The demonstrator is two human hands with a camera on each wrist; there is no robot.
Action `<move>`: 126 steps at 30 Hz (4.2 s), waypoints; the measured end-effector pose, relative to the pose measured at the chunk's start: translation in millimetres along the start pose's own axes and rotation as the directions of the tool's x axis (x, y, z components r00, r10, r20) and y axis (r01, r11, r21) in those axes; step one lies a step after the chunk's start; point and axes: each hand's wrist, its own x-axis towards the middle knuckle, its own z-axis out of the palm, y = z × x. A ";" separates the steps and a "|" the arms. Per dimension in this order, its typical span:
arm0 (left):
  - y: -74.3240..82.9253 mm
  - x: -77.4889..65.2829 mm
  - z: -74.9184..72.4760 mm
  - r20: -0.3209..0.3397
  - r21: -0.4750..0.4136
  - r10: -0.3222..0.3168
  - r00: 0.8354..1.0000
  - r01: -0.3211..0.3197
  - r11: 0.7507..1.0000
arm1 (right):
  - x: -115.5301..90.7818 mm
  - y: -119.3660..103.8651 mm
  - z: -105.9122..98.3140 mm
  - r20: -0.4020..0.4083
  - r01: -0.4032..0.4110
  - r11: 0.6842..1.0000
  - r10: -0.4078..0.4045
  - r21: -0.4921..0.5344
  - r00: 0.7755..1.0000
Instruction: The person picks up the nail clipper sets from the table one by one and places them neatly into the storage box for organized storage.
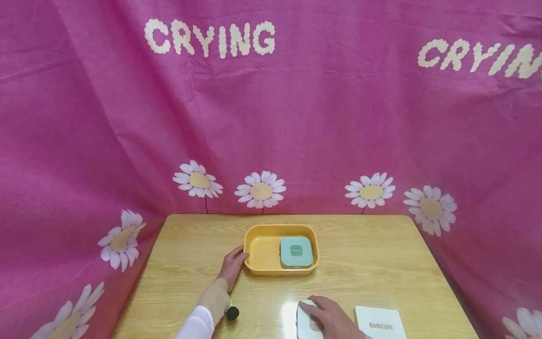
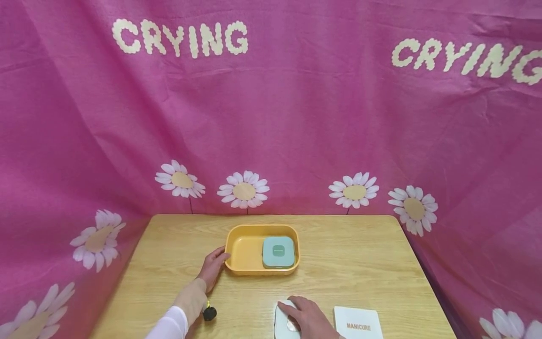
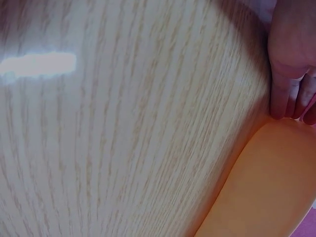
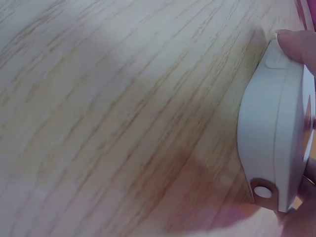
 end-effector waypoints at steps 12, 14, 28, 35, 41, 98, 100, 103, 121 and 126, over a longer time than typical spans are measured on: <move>3.2 -3.2 4.1 -0.005 0.005 -0.010 1.000 0.010 1.000 | -0.1 4.3 -0.7 -0.038 0.169 0.981 -0.173 -0.094 0.984; 3.7 -3.8 3.8 -0.011 0.025 -0.010 1.000 0.010 1.000 | -0.1 1.9 -1.8 -0.033 0.158 0.984 -0.161 -0.084 0.986; 5.2 -4.8 2.4 -0.001 0.028 -0.003 1.000 0.003 1.000 | 4.0 -5.7 -18.8 0.116 -0.009 0.998 0.001 0.064 0.993; 6.3 -5.6 3.5 -0.005 0.016 -0.011 1.000 0.011 1.000 | 14.2 -10.8 -36.9 0.091 -0.042 0.995 0.034 0.095 0.995; 7.5 -8.0 3.1 -0.003 0.018 -0.008 1.000 0.008 1.000 | 28.8 -12.9 -53.2 0.092 -0.040 0.995 0.032 0.089 0.995; 4.5 -4.8 -1.0 0.005 -0.075 -0.009 1.000 0.010 0.997 | 141.3 21.1 -65.0 0.032 0.045 0.998 -0.046 0.050 0.998; 3.8 -4.6 -1.1 0.013 -0.075 -0.006 1.000 0.007 0.997 | 144.6 21.5 -64.3 0.045 0.028 0.998 -0.030 0.053 0.999; 2.4 -4.3 -1.5 0.017 -0.084 -0.008 1.000 0.009 0.996 | 150.1 21.9 -63.7 0.058 0.008 0.998 -0.012 0.064 0.998; 7.0 -7.4 1.5 0.001 -0.050 -0.031 1.000 0.031 0.998 | 184.9 34.8 -52.9 0.114 -0.019 0.998 0.012 0.062 0.993; 6.1 -5.8 1.8 0.001 -0.073 -0.040 0.999 0.040 0.997 | 197.0 33.6 -52.1 0.148 -0.055 0.997 0.047 0.052 0.988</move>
